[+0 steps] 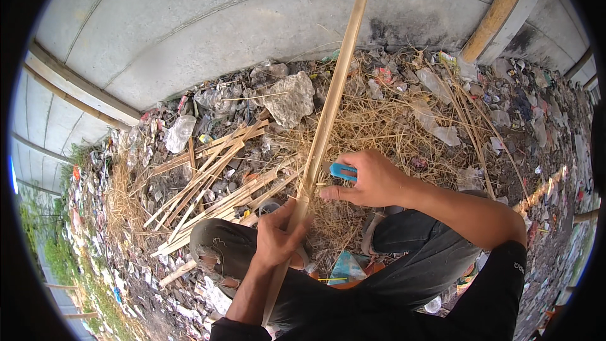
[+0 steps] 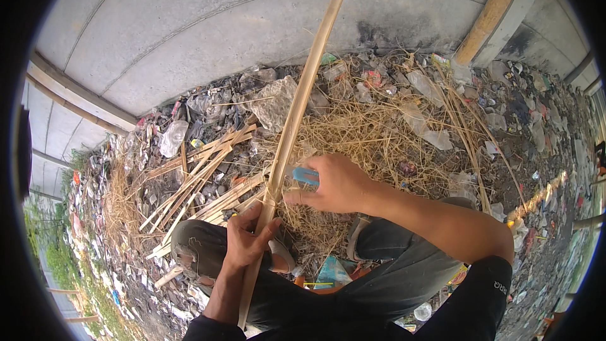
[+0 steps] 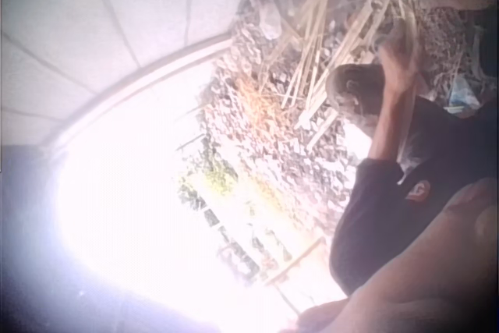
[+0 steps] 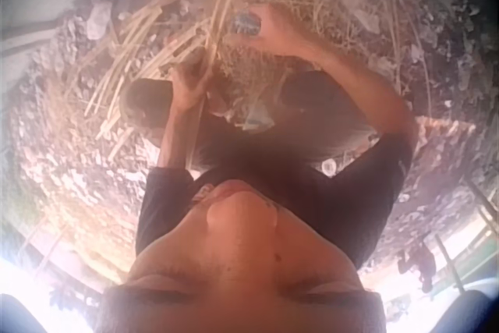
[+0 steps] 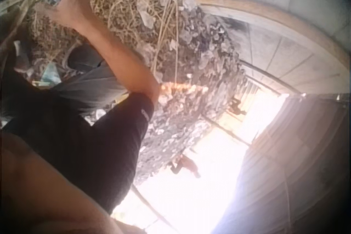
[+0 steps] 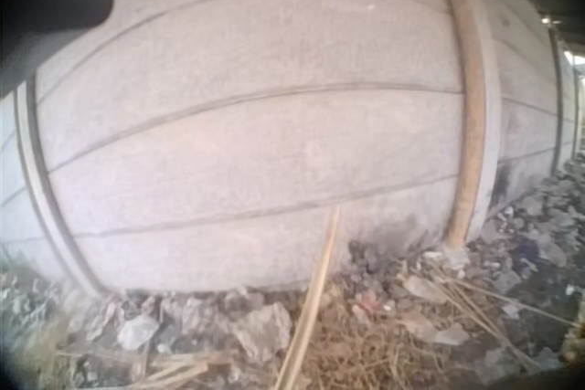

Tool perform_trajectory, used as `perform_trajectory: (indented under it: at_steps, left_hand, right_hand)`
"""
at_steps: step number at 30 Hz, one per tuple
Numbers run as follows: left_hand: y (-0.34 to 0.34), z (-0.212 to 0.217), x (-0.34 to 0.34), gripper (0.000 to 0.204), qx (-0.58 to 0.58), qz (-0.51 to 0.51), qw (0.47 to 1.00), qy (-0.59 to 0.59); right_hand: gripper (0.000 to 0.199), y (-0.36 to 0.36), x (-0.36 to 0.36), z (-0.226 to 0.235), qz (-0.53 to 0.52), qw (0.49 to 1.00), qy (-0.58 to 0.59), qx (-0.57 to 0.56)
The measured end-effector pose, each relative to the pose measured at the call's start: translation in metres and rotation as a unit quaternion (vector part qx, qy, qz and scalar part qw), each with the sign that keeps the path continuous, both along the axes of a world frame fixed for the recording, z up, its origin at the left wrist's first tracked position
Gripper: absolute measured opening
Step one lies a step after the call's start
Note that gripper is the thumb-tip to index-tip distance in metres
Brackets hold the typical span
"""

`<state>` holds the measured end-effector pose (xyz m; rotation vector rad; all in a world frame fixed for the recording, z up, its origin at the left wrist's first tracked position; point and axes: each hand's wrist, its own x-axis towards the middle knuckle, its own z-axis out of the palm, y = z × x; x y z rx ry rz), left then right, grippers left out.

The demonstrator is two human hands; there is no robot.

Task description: The person sits on the ground and uses a small knife to shave thin strips from a long bamboo pole. They hold the pole with one hand and scrape the blade along its length to remove the outer layer, creating fine shavings.

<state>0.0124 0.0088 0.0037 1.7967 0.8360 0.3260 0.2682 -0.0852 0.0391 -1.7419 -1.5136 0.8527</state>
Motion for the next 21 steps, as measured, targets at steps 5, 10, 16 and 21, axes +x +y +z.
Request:
perform_trajectory:
  at_steps: [5, 10, 16, 21]
  left_hand:
    - [0.001, 0.005, 0.007, 0.046, 0.041, -0.042, 0.997, 0.053]
    - [0.001, 0.005, 0.006, 0.057, 0.075, -0.012, 0.996, 0.046]
    - [0.002, 0.006, -0.001, 0.059, 0.067, -0.031, 0.996, 0.051]
    - [0.002, 0.013, 0.003, 0.059, 0.061, -0.026, 0.997, 0.042]
  right_hand:
    - [0.048, 0.002, -0.032, -0.022, 0.032, 0.999, 0.033, 0.009]
    - [0.034, 0.008, 0.005, -0.002, -0.060, 0.992, 0.045, 0.105]
    - [0.049, 0.010, 0.083, 0.016, -0.302, 0.934, -0.071, 0.179]
    - [0.044, -0.001, 0.072, -0.001, -0.187, 0.973, -0.121, 0.061]
